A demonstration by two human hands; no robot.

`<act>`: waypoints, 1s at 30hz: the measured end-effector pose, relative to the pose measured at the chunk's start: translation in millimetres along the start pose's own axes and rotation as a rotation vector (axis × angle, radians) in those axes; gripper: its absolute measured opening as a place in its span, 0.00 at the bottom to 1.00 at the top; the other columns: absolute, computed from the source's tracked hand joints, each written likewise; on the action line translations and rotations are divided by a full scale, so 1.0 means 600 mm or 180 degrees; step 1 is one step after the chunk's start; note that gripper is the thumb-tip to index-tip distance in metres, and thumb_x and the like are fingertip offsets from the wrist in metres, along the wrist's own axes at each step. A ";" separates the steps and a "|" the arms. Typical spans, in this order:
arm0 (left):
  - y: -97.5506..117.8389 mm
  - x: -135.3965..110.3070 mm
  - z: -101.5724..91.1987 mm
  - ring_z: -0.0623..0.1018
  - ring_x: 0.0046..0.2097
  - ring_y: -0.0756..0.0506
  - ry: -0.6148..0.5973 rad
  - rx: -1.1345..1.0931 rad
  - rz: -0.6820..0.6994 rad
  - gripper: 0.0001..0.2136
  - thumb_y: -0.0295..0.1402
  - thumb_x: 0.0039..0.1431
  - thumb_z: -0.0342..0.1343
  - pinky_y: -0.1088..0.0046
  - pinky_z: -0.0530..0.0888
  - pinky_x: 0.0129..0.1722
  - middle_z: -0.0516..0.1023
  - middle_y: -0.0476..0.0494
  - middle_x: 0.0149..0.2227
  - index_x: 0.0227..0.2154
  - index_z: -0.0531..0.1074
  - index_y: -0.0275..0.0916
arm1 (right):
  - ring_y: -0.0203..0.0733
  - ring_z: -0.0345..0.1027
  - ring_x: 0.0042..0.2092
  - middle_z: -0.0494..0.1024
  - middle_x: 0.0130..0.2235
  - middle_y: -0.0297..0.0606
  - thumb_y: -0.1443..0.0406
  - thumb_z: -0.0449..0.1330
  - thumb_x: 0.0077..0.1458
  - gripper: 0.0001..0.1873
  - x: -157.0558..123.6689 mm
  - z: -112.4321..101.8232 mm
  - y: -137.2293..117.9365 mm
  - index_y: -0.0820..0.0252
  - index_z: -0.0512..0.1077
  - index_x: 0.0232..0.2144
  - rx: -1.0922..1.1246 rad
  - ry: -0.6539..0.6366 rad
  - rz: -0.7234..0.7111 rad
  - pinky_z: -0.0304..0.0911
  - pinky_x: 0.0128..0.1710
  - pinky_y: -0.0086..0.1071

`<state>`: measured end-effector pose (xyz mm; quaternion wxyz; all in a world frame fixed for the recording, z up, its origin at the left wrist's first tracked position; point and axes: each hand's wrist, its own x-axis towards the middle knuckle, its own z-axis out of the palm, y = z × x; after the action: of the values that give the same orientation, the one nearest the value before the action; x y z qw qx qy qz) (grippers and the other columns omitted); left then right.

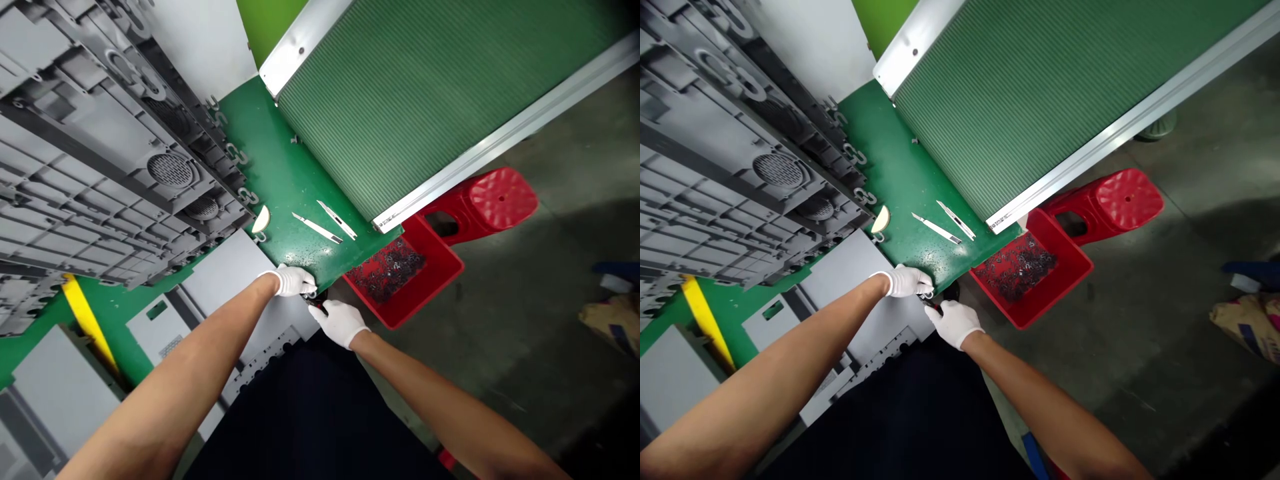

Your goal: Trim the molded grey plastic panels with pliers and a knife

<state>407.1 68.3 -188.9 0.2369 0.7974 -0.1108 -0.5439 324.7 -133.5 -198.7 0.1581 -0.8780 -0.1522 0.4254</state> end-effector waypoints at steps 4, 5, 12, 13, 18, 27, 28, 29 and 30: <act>0.007 -0.002 -0.001 0.76 0.42 0.45 0.0031 0.0014 -0.0014 0.17 0.51 0.60 0.51 0.57 0.57 0.60 0.82 0.50 0.39 0.35 0.78 0.45 | 0.54 0.76 0.42 0.81 0.38 0.50 0.38 0.32 0.61 0.42 0.006 0.001 -0.006 0.59 0.75 0.36 -0.0093 -0.0046 -0.0010 0.64 0.40 0.41; 0.009 -0.003 -0.002 0.75 0.42 0.45 0.0035 0.0020 -0.0022 0.17 0.50 0.60 0.51 0.57 0.57 0.60 0.82 0.50 0.39 0.35 0.77 0.45 | 0.54 0.76 0.41 0.81 0.37 0.51 0.38 0.31 0.61 0.43 0.008 0.001 -0.006 0.60 0.75 0.36 -0.0137 -0.0053 -0.0014 0.64 0.39 0.41; 0.000 -0.007 -0.004 0.75 0.40 0.46 0.0001 0.0006 -0.0058 0.16 0.48 0.61 0.50 0.60 0.60 0.57 0.81 0.50 0.37 0.36 0.77 0.44 | 0.54 0.75 0.44 0.80 0.38 0.54 0.37 0.33 0.60 0.43 0.015 -0.011 0.015 0.61 0.76 0.40 -0.0318 -0.0133 -0.0176 0.62 0.45 0.42; -0.003 -0.008 -0.001 0.75 0.39 0.46 0.0071 -0.0060 -0.0050 0.16 0.47 0.61 0.50 0.62 0.63 0.55 0.80 0.50 0.35 0.35 0.77 0.43 | 0.54 0.75 0.44 0.80 0.39 0.54 0.37 0.33 0.60 0.44 0.012 -0.011 0.020 0.60 0.76 0.40 -0.0269 -0.0147 -0.0133 0.62 0.45 0.42; 0.050 -0.014 0.004 0.74 0.36 0.47 0.0812 -0.0652 0.0502 0.20 0.49 0.64 0.46 0.71 0.70 0.41 0.78 0.47 0.34 0.35 0.76 0.39 | 0.48 0.75 0.43 0.81 0.38 0.48 0.38 0.31 0.62 0.42 -0.019 0.021 0.053 0.56 0.75 0.35 0.0419 0.0008 0.0332 0.61 0.41 0.36; 0.061 -0.036 -0.097 0.74 0.50 0.34 0.2787 0.0628 -0.0920 0.18 0.33 0.60 0.45 0.54 0.70 0.49 0.75 0.33 0.48 0.48 0.74 0.37 | 0.43 0.75 0.37 0.82 0.33 0.43 0.41 0.36 0.64 0.37 -0.049 0.066 0.076 0.55 0.74 0.28 0.1232 0.0226 0.0755 0.62 0.39 0.30; 0.022 -0.045 -0.099 0.74 0.49 0.32 0.2955 0.0778 -0.1392 0.18 0.33 0.59 0.45 0.52 0.70 0.47 0.75 0.31 0.48 0.47 0.74 0.36 | 0.43 0.75 0.37 0.82 0.33 0.43 0.41 0.35 0.65 0.37 -0.050 0.065 0.076 0.55 0.74 0.28 0.1229 0.0226 0.0747 0.62 0.39 0.30; -0.017 -0.055 -0.098 0.74 0.49 0.30 0.3013 0.0865 -0.1715 0.18 0.35 0.59 0.45 0.51 0.70 0.46 0.75 0.30 0.47 0.47 0.74 0.35 | 0.43 0.75 0.38 0.82 0.33 0.43 0.41 0.35 0.65 0.37 -0.051 0.063 0.075 0.55 0.73 0.28 0.1230 0.0217 0.0742 0.62 0.39 0.30; -0.052 -0.066 -0.093 0.74 0.49 0.30 0.3030 0.0899 -0.1879 0.19 0.38 0.60 0.45 0.50 0.69 0.46 0.75 0.29 0.47 0.47 0.73 0.36 | 0.43 0.75 0.38 0.82 0.33 0.43 0.42 0.35 0.65 0.37 -0.051 0.062 0.074 0.55 0.73 0.28 0.1244 0.0210 0.0743 0.62 0.38 0.30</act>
<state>440.9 126.7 -155.5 -0.0099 0.9753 0.1636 -0.1482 282.7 -180.6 -217.1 0.2798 -0.8558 0.0410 0.4332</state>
